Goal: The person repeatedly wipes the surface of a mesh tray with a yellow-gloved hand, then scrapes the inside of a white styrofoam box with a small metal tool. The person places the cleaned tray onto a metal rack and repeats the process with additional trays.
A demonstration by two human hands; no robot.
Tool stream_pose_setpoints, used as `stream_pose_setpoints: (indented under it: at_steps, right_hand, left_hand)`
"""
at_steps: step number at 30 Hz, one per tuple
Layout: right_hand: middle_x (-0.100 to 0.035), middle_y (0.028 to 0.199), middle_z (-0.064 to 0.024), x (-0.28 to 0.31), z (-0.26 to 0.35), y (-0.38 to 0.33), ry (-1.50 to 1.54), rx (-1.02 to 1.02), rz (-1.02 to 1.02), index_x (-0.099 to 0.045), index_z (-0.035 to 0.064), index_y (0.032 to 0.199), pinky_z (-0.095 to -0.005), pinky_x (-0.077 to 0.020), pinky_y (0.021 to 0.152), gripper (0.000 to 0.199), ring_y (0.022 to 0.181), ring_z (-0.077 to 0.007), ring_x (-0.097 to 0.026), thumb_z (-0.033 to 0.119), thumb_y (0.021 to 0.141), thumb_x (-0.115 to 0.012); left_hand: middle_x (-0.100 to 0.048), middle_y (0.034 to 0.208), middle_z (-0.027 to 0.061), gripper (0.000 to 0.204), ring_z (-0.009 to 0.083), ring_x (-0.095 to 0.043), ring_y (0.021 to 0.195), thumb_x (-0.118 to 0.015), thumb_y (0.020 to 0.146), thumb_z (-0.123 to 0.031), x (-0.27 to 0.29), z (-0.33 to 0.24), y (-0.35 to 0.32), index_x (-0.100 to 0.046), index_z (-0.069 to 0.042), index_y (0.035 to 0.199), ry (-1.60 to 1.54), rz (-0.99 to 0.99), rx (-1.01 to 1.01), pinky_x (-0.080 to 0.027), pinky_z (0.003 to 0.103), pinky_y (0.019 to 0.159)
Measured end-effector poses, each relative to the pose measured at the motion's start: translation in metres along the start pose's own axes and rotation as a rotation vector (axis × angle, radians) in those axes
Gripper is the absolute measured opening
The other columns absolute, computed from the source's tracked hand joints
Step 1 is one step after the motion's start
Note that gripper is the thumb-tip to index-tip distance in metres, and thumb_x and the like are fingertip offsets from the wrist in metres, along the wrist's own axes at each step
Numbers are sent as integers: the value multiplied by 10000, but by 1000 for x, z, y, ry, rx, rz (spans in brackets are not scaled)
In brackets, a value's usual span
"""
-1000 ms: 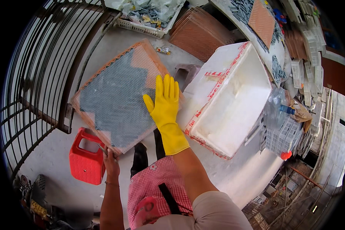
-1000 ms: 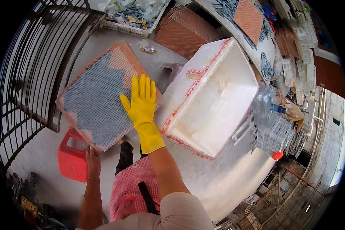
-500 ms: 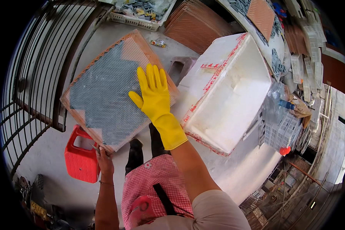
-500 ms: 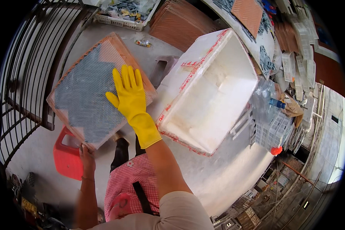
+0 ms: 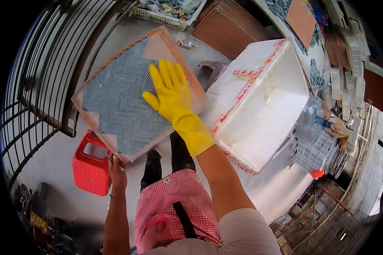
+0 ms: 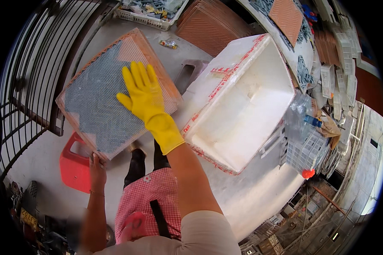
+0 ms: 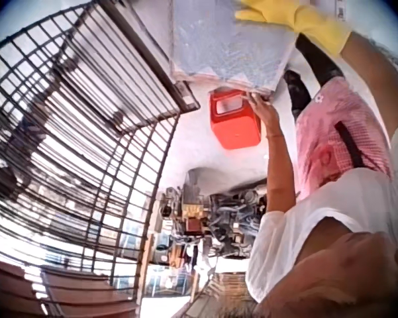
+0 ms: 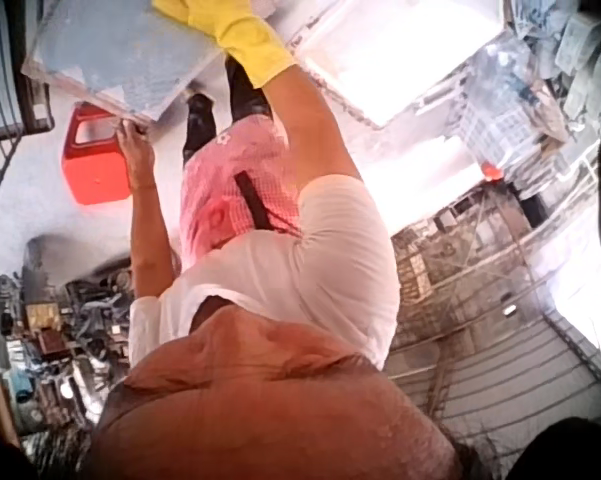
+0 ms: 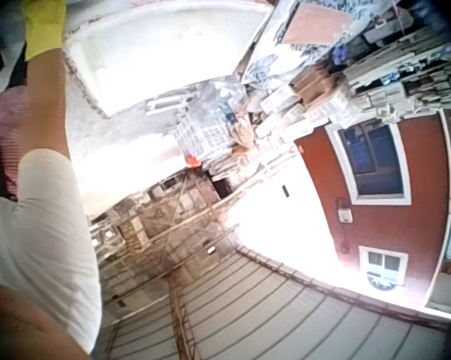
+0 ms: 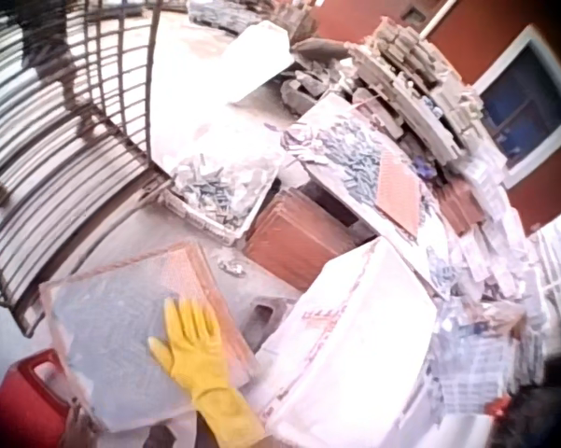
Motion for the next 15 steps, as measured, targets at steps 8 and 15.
stream_pose_setpoints:
  at_steps: [8,15]
  right_hand:
    - [-397,1289,-195,-40,87,-41,-22,22,174,-386,18,1271,-492,-180,1035,647,1207,-346,-350,430,788,-513]
    - [-410,1290,-159,-76,206,-72,372,296,199,-422,47,1255,-442,-214,1040,592,1210,-308,-367,365,772,-550]
  left_hand:
    - [-502,842,-50,336,40,-444,676,-380,939,-235,-6,5,-2,-393,-85,1240,-231,-33,87,-367,188,570]
    - [-505,889,-42,354,53,-461,679,-411,927,-245,-12,5,-18,-383,-108,1252,-632,-208,280,-384,179,564]
Point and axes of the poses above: each hand's wrist, its own y-axis towards the middle knuckle, its own x-axis out of the back of the hand, z = x × y, the point moved 9 cm from there along y, towards the middle knuckle
